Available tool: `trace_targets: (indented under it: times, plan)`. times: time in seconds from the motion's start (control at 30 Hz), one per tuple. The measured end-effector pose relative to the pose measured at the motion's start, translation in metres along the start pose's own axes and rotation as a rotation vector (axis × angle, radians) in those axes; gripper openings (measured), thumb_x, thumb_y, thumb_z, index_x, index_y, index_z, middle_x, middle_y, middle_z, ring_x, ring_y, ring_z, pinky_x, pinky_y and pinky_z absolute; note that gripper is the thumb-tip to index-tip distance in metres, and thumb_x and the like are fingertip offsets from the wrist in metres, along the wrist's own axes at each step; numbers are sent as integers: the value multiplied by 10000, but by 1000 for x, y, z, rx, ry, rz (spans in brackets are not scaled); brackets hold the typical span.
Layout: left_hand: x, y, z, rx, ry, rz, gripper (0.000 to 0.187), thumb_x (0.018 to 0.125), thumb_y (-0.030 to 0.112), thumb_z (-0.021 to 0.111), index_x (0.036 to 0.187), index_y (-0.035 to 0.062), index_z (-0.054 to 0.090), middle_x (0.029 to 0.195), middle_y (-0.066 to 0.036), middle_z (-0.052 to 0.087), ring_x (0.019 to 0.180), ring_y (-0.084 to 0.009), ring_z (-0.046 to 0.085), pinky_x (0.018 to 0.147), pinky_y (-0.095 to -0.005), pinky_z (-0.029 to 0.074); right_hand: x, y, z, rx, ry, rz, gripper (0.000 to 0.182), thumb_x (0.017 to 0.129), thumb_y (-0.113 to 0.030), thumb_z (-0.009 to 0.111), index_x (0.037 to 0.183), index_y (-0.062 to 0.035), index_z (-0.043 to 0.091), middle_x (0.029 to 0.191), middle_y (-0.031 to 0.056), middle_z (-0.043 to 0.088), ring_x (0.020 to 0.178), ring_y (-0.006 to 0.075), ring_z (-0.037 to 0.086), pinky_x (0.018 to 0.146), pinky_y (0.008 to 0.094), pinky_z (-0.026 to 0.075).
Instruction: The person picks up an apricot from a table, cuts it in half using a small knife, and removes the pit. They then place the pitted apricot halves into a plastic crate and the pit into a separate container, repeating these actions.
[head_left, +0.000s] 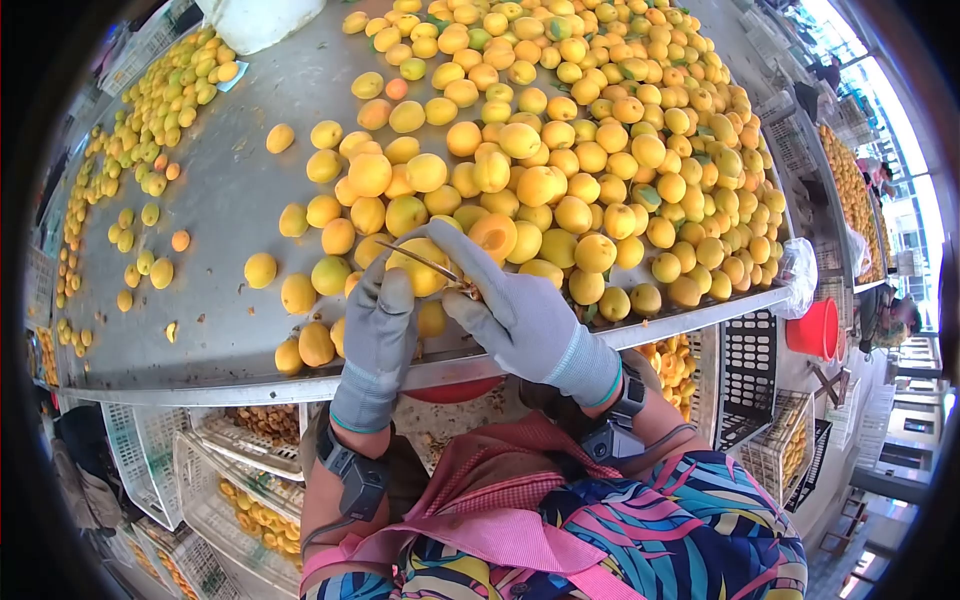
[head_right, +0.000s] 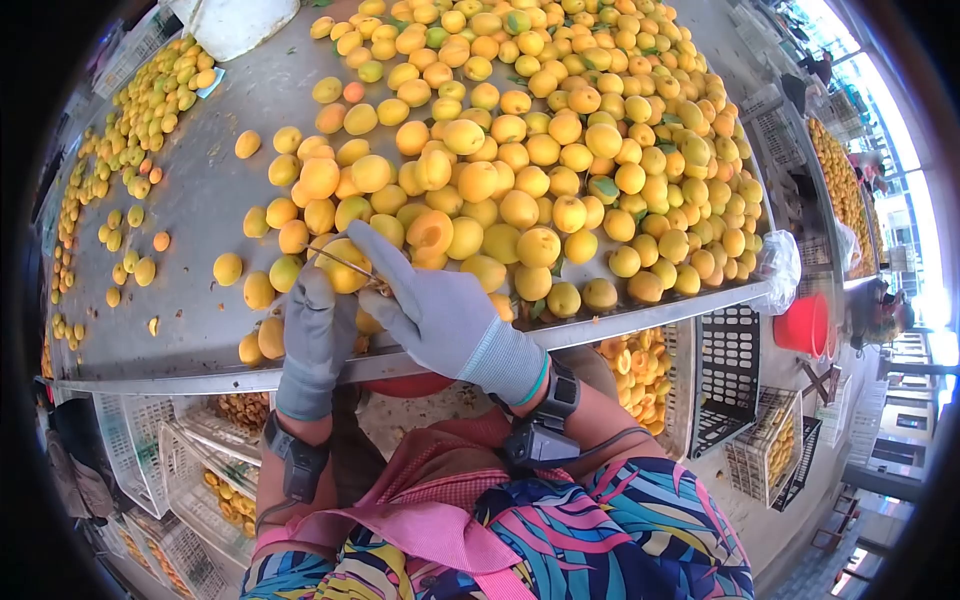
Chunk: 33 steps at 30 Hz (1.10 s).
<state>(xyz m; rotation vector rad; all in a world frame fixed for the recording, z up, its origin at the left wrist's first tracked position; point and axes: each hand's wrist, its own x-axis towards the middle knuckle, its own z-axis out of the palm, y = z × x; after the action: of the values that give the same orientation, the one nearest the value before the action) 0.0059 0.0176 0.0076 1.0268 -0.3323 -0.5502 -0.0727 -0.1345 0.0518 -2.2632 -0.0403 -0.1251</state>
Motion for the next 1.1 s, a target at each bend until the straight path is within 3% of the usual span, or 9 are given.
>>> trace_targets:
  times: [0.23,0.33,0.5,0.67,0.73,0.83,0.97,1.03,1.1]
  plan:
    - [2,2,-10,205,-69,22,587,845,314,707,1278,-26,504,1134,-57,618,1023,-114,571,895,-255,458,0,-13,-5,-216,-130,122,684,911,-274,527,1469,-107,167,678,149,617,583,360,609,510,444,470]
    - [2,-3,-12,99,-64,-1,599,840,294,714,1292,-26,487,1145,-56,606,1031,-115,565,902,-255,456,1,-8,-2,-207,-155,143,685,914,-285,523,1468,-94,169,677,156,616,586,357,612,507,444,471]
    - [-4,-1,0,-54,21,-37,592,851,318,698,1286,-20,479,1147,-50,593,1026,-115,560,894,-255,459,1,2,15,-22,63,-18,683,908,-259,532,1469,-96,178,659,147,603,576,340,606,513,423,465]
    - [-7,3,-5,-86,8,-98,531,872,318,671,1254,-6,495,1128,-42,591,1011,-113,561,878,-253,464,1,2,9,-13,18,-60,695,896,-242,544,1470,-97,179,653,139,598,576,333,606,513,416,461]
    - [-4,5,-13,113,-103,-26,490,876,252,667,1258,2,490,1139,-41,589,1015,-111,560,876,-265,471,2,-1,6,-14,-30,-52,702,892,-239,547,1471,-99,176,656,138,600,578,333,607,515,420,463]
    - [-6,22,-3,268,-90,-71,485,868,192,666,1273,4,478,1149,-50,589,1028,-114,558,879,-272,475,-2,-2,7,-122,-97,32,706,890,-237,545,1473,-104,168,667,139,609,574,343,606,514,432,467]
    - [-12,9,-8,762,103,90,502,886,178,648,1302,-19,449,1182,-77,578,1066,-138,550,893,-264,470,3,-4,20,-108,-9,84,705,893,-289,536,1467,-94,177,680,148,618,553,350,602,480,452,461]
    - [-11,7,-4,328,174,-122,492,911,224,619,1299,-29,453,1188,-78,576,1069,-139,546,888,-268,473,2,1,26,-123,72,47,696,898,-315,527,1462,-85,190,671,145,616,541,344,599,470,448,458]
    - [-12,-2,-10,574,55,126,473,928,276,595,1279,-21,485,1175,-74,584,1047,-133,553,877,-264,471,1,-4,20,-127,100,38,685,902,-317,521,1459,-83,198,667,145,617,538,342,598,468,444,458]
